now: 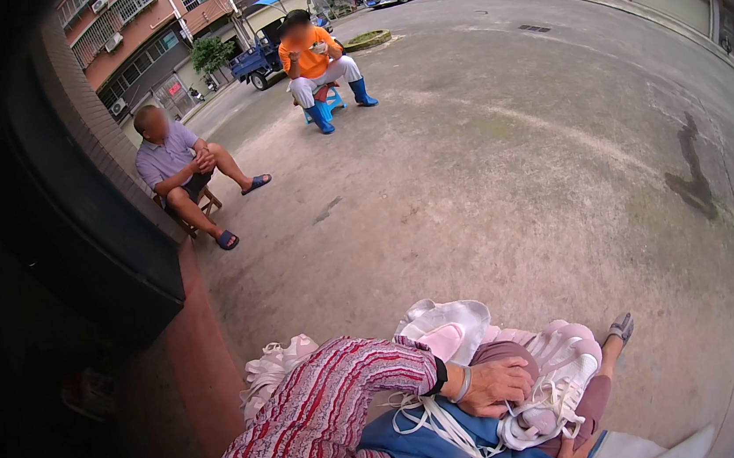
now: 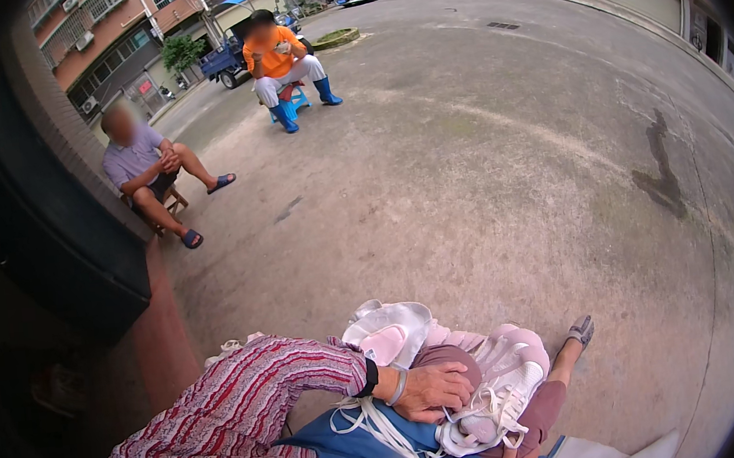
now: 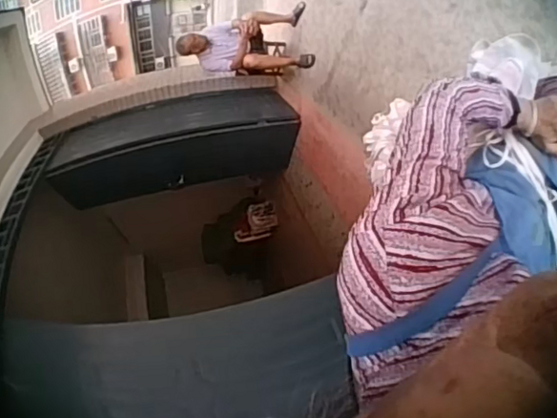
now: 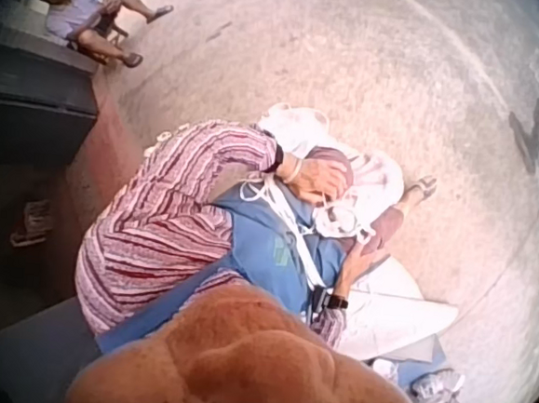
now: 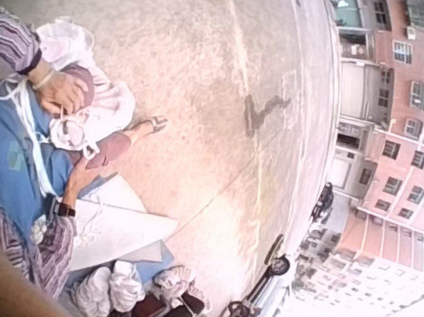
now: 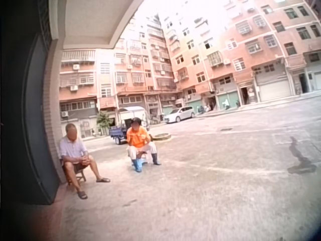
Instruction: Lacing a pair of white and pink athletic shoes while sitting outdoors.
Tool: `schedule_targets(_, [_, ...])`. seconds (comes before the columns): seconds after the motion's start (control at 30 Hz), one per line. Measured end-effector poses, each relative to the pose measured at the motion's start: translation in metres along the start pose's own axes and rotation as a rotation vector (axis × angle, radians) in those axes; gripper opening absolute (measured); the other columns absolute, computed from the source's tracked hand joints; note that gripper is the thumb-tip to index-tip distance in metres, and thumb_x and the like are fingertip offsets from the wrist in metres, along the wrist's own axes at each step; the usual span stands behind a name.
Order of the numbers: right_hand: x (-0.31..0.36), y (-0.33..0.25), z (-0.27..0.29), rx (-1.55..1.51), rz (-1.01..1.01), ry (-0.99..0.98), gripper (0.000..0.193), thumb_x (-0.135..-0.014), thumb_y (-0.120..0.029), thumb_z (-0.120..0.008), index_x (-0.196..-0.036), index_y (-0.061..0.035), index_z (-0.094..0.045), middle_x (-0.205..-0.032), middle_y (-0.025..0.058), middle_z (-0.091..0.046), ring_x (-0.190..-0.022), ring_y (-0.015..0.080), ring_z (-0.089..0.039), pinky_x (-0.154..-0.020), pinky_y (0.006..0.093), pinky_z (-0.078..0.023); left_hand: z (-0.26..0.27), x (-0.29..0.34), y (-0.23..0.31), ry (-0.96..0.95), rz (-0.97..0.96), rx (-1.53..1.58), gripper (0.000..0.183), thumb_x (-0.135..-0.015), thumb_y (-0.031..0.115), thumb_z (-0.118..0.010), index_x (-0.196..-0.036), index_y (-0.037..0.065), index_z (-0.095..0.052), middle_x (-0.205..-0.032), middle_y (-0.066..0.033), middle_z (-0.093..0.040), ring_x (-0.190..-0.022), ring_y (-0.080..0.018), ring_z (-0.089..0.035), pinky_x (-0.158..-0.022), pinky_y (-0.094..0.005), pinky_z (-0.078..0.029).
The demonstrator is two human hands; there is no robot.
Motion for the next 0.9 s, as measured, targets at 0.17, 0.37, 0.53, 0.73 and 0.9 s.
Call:
schedule_targets(0.17, [0.001,-0.009,-0.006,-0.08,-0.06,-0.101,0.079,-0.088,-0.059,-0.05,-0.135,0.0036,-0.042,-0.139,0.0312,-0.038,-0.129,0.0422,-0.035,-0.108,0.0407,-0.027,-0.001,0.003,-0.002,0.0,0.006,-0.009,0.028,-0.069,0.015,-0.064,-0.095,0.006,-0.057,-0.104,-0.0105,-0.056,-0.112,-0.0313,-0.05,-0.104,-0.0534,-0.027])
schedule_targets(0.37, [-0.003,-0.003,-0.005,0.041,0.027,-0.042,0.078,-0.088,-0.059,-0.05,-0.134,0.0036,-0.043,-0.14,0.0308,-0.037,-0.131,0.0433,-0.032,-0.109,0.0416,-0.024,0.001,0.001,-0.002,0.005,-0.001,-0.014,0.027,-0.069,0.015,-0.064,-0.094,0.006,-0.057,-0.104,-0.0104,-0.056,-0.112,-0.031,-0.05,-0.104,-0.053,-0.027])
schedule_targets(0.53, [-0.002,-0.006,-0.004,0.005,0.013,-0.058,0.081,-0.087,-0.061,-0.05,-0.134,0.0048,-0.043,-0.141,0.031,-0.035,-0.132,0.044,-0.028,-0.11,0.0424,-0.022,0.003,0.0,0.0,-0.006,0.004,-0.017,0.027,-0.07,0.015,-0.063,-0.095,0.006,-0.057,-0.104,-0.0102,-0.057,-0.113,-0.0309,-0.05,-0.104,-0.0525,-0.027])
schedule_targets(0.73, [0.002,-0.022,-0.003,-0.028,-0.032,-0.088,0.086,-0.086,-0.063,-0.051,-0.136,0.0065,-0.039,-0.141,0.032,-0.034,-0.133,0.044,-0.028,-0.111,0.042,-0.021,0.003,0.0,0.0,-0.014,0.012,-0.013,0.028,-0.07,0.015,-0.063,-0.096,0.007,-0.057,-0.106,-0.0102,-0.057,-0.114,-0.0309,-0.05,-0.105,-0.0527,-0.026])
schedule_targets(0.9, [0.003,-0.021,-0.002,-0.065,-0.05,-0.065,0.09,-0.085,-0.064,-0.052,-0.135,0.009,-0.037,-0.14,0.0345,-0.033,-0.132,0.0443,-0.028,-0.111,0.0424,-0.021,0.001,0.0,0.0,-0.013,0.012,-0.014,0.028,-0.07,0.016,-0.064,-0.096,0.007,-0.057,-0.106,-0.0103,-0.057,-0.114,-0.0309,-0.05,-0.106,-0.0527,-0.026])
Point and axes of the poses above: each hand's wrist, its own x-axis away from the middle knuckle, its own z-axis out of the back of the hand, y = z × x, the point moved 10 cm from there along -x, towards the middle knuckle
